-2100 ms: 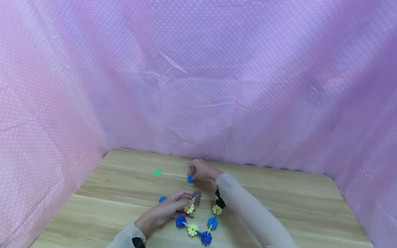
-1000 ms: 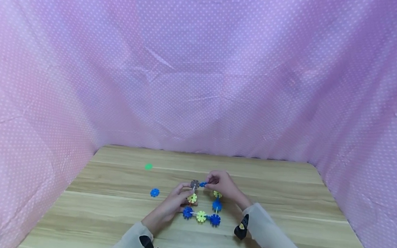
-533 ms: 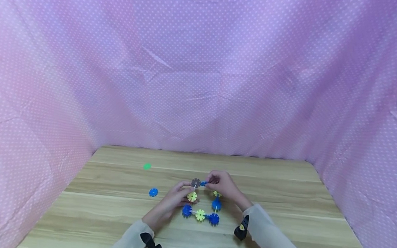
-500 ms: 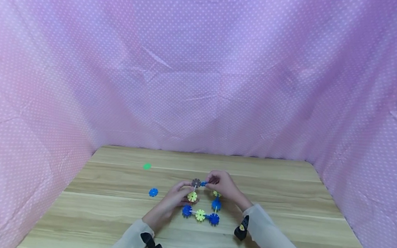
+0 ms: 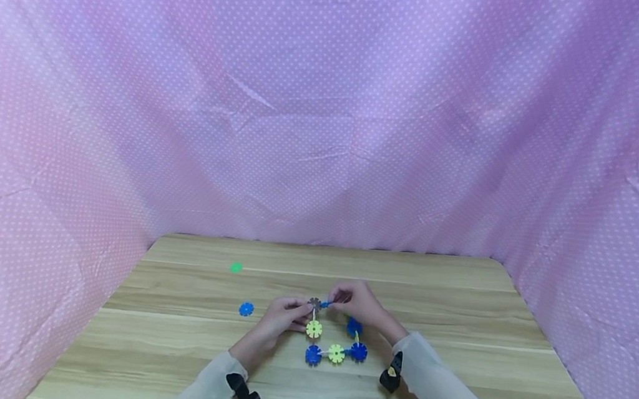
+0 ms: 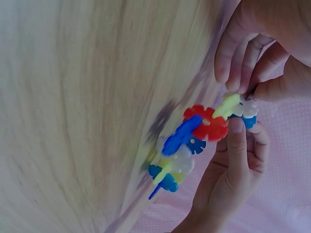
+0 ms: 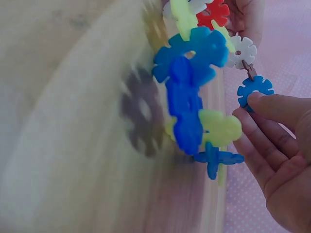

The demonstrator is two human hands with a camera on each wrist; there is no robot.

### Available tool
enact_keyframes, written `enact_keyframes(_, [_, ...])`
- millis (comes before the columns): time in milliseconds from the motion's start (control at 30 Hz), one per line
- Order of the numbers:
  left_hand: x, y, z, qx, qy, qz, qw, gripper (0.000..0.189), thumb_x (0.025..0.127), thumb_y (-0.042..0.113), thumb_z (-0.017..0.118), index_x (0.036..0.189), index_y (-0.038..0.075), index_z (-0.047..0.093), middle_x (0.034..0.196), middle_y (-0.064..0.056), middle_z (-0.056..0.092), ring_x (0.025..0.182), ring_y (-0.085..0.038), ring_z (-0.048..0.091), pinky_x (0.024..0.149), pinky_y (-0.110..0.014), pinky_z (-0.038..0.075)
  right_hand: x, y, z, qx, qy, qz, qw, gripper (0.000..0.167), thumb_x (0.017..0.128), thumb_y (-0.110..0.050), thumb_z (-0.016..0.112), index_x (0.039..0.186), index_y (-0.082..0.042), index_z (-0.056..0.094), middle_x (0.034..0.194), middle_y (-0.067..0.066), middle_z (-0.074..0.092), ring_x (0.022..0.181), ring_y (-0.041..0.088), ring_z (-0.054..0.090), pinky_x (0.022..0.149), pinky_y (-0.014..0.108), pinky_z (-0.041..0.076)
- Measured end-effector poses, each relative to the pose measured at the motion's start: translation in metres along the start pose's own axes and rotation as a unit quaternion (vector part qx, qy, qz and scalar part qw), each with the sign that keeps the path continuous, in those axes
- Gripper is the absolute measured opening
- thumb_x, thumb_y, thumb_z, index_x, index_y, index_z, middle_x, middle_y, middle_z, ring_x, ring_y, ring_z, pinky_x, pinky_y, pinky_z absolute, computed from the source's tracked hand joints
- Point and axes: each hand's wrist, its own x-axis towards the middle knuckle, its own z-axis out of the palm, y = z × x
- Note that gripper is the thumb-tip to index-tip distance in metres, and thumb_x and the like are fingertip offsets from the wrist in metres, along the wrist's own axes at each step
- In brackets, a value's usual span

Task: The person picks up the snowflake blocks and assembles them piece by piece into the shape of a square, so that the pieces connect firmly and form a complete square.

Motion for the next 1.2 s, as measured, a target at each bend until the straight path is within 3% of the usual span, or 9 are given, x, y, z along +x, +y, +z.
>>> enact_keyframes(333, [0.0, 0.002, -0.009, 0.001, -0.04, -0.006, 0.9992, 0.017, 0.095, 0.008, 0.071, 0.101, -0.007, 0.074, 0.079, -0.004, 0.075, 0.068, -0.01, 0.07, 0.069, -0.028, 0.064, -0.005, 0.002, 0.007, 0.027, 0.002, 0.015, 0.9995, 0.007, 0.085, -0.004, 0.081, 0.087, -0.003, 0.075, 0.087, 0.012, 0.075, 0.074, 0.007, 0.066, 0.067, 0.02, 0.057])
enact_keyframes(733, [0.002, 0.003, -0.01, 0.004, -0.035, -0.011, 0.9993, 0.012, 0.093, 0.007, 0.073, 0.096, -0.005, 0.074, 0.078, -0.003, 0.075, 0.068, -0.01, 0.07, 0.069, -0.027, 0.064, -0.004, 0.0, 0.01, 0.043, 0.01, 0.026, 0.9987, 0.005, 0.085, -0.001, 0.079, 0.087, 0.001, 0.075, 0.087, 0.02, 0.075, 0.071, 0.009, 0.065, 0.063, 0.017, 0.054])
enact_keyframes(967, [0.003, 0.003, -0.01, 0.004, -0.036, -0.005, 0.9993, 0.014, 0.093, 0.007, 0.072, 0.097, -0.006, 0.074, 0.077, -0.002, 0.074, 0.068, -0.009, 0.07, 0.069, -0.027, 0.064, -0.002, 0.0, 0.014, 0.031, 0.017, 0.026, 0.999, 0.004, 0.085, 0.01, 0.075, 0.086, 0.006, 0.074, 0.087, 0.022, 0.075, 0.07, 0.008, 0.063, 0.062, 0.015, 0.053])
enact_keyframes(1200, [0.005, 0.002, -0.011, -0.002, -0.037, -0.008, 0.9993, 0.013, 0.093, 0.006, 0.072, 0.096, -0.006, 0.074, 0.076, -0.001, 0.074, 0.068, -0.008, 0.07, 0.068, -0.026, 0.063, -0.001, 0.002, 0.014, 0.031, 0.018, 0.0, 0.9994, 0.006, 0.088, 0.001, 0.077, 0.087, 0.006, 0.074, 0.087, 0.021, 0.075, 0.071, 0.003, 0.062, 0.061, 0.016, 0.053])
